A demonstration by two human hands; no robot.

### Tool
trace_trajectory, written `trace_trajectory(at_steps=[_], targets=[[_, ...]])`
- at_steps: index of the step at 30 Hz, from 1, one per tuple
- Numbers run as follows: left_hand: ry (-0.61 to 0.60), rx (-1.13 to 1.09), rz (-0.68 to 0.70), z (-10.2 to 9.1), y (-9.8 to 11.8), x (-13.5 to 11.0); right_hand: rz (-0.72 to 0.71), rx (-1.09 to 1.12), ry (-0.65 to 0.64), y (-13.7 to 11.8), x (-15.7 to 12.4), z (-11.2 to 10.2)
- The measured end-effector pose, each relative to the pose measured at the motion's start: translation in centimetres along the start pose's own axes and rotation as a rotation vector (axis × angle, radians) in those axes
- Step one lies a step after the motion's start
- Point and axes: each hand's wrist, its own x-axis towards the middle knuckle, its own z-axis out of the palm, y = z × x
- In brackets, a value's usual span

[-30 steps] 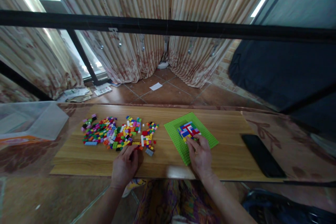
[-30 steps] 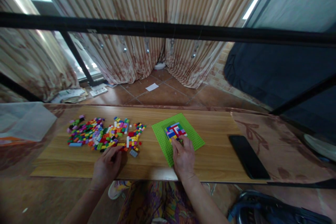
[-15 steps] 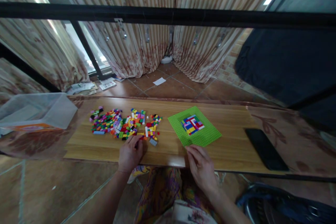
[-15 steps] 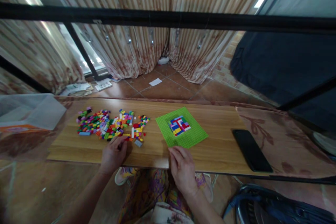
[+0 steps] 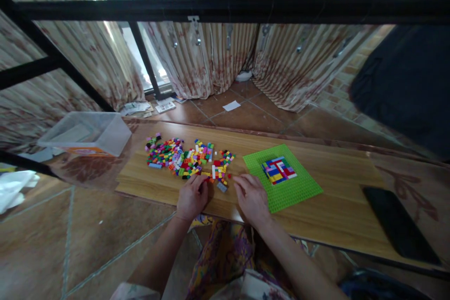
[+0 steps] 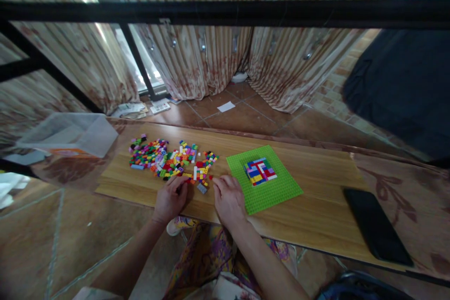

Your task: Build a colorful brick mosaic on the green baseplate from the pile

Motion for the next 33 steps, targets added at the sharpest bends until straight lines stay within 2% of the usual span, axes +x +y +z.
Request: trace_trajectory(at_steps=[6, 11, 16, 20, 27, 33], targets=[[-0.003, -0.04, -0.009, 0.1, 0.0, -0.1, 0.022, 0.007, 0.002, 0.7, 2.2, 1.2], [-0.001, -0.037, -0.02, 0.1, 0.0, 0.0, 0.032, -0.062, 0.019, 1.9, 5.4, 1.7], [-0.006, -0.053, -0.018, 0.0, 0.1, 0.0, 0.001, -0.164, -0.057, 2.7, 8.0, 2.4], [-0.007, -0.044, -0.024, 0.0, 0.1, -0.1, -0.037, -0.177, -0.107, 2.9, 7.7, 2.8], [-0.015, -0.039, -0.029, 0.1, 0.1, -0.2, -0.014, -0.099, -0.076, 1.7, 4.9, 2.4], [-0.025, -0.052, -0.022, 0.0, 0.1, -0.2, 0.004, -0.055, -0.067, 0.2, 5.9, 2.2]])
